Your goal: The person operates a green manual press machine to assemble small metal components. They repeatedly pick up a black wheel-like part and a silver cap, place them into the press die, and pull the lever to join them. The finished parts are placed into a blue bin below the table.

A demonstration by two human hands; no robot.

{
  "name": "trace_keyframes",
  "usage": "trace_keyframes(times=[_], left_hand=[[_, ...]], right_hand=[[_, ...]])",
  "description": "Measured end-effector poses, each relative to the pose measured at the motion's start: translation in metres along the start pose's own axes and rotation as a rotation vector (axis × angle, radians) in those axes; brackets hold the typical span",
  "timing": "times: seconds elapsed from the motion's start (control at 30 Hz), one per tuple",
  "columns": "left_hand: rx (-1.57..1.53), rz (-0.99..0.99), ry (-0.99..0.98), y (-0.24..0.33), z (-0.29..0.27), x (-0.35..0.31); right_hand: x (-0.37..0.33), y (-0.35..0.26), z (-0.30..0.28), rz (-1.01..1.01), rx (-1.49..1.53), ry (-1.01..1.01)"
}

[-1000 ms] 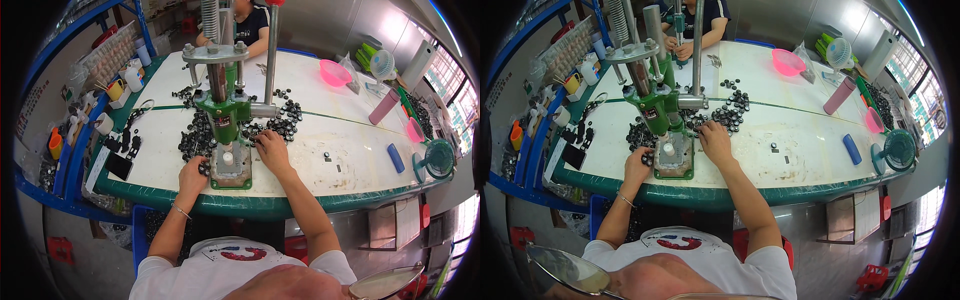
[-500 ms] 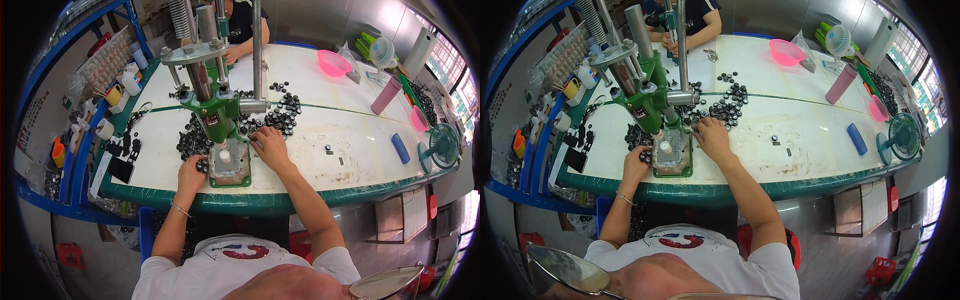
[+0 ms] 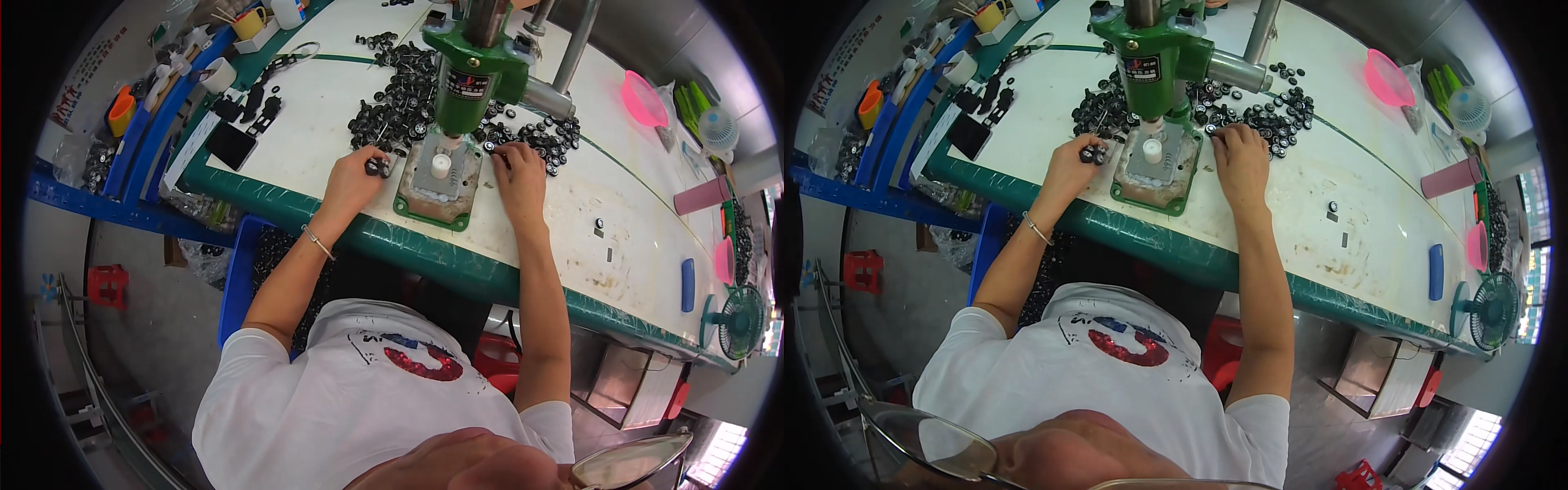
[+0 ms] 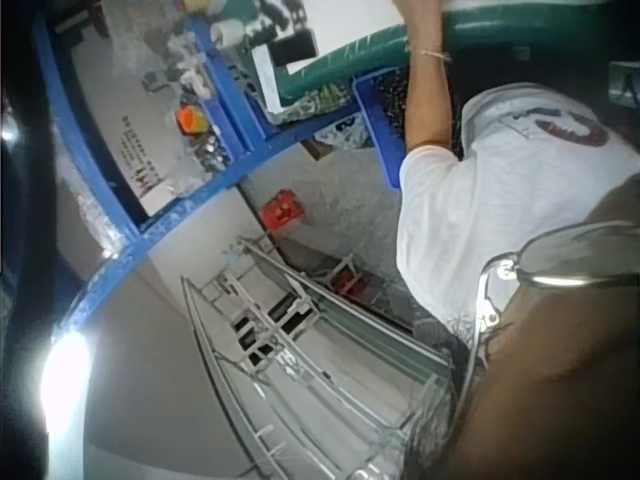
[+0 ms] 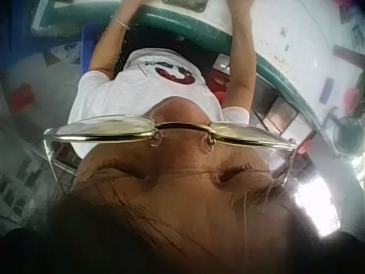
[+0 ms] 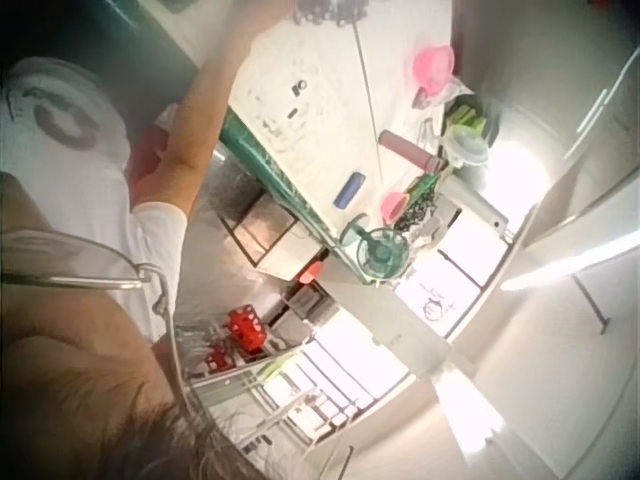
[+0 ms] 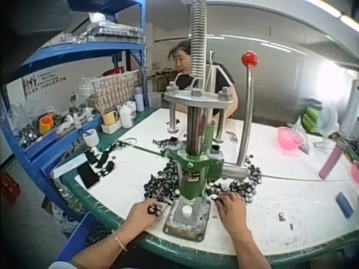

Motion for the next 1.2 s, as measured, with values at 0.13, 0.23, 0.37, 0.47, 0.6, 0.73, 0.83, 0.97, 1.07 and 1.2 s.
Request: trace_keyframes(times=[0.13, 0.23, 0.37, 0.47, 0.6, 0.73, 0.83, 0.97, 1.07, 1.2], left_hand=[[-0.129, -0.03, 0.009, -0.006, -0.006, -0.006], [-0.035, -0.023, -0.05, 0.0, -0.001, 0.0], [0.193, -0.009, -0.071, 0.012, 0.009, 0.016], [0.295, 0.018, -0.05, 0.018, 0.01, 0.026], [0.205, 0.132, 0.048, 0.015, 0.003, 0.022], [-0.29, 0.098, -0.047, -0.003, 0.001, 0.013], [-0.527, 0.119, -0.078, -0.006, 0.005, 0.011], [-0.614, 0.183, -0.09, 0.012, 0.001, 0.001], [-0.655, 0.221, -0.114, 0.023, 0.002, -0.007], [-0.648, 0.317, -0.097, 0.018, 0.02, -0.004]], right_hand=[[0.003, 0.0, -0.002, 0.004, 0.039, 0.024], [0.005, -0.001, -0.002, 0.032, 0.086, 0.007], [0.003, -0.003, -0.001, 0.015, 0.241, 0.025], [0.005, -0.011, -0.003, 0.011, 0.391, 0.018], [0.007, -0.02, -0.005, 0.038, 0.544, -0.026], [0.008, -0.044, -0.005, 0.004, 0.664, -0.055], [0.01, -0.068, -0.007, -0.08, 0.625, -0.091], [0.009, -0.089, -0.008, -0.127, 0.502, -0.117], [0.009, -0.088, -0.007, -0.114, 0.483, -0.075], [0.015, -0.068, 0.006, 0.094, 0.715, -0.15]])
Point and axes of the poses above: each hand's wrist, its own x-axis towards the middle knuckle, its own z-axis out of the palm, y = z × x, the point moved 7 cm from there along x, towards the middle knuckle, and after that the axes turned 15 degrees about -y, right-handed, at the moved point
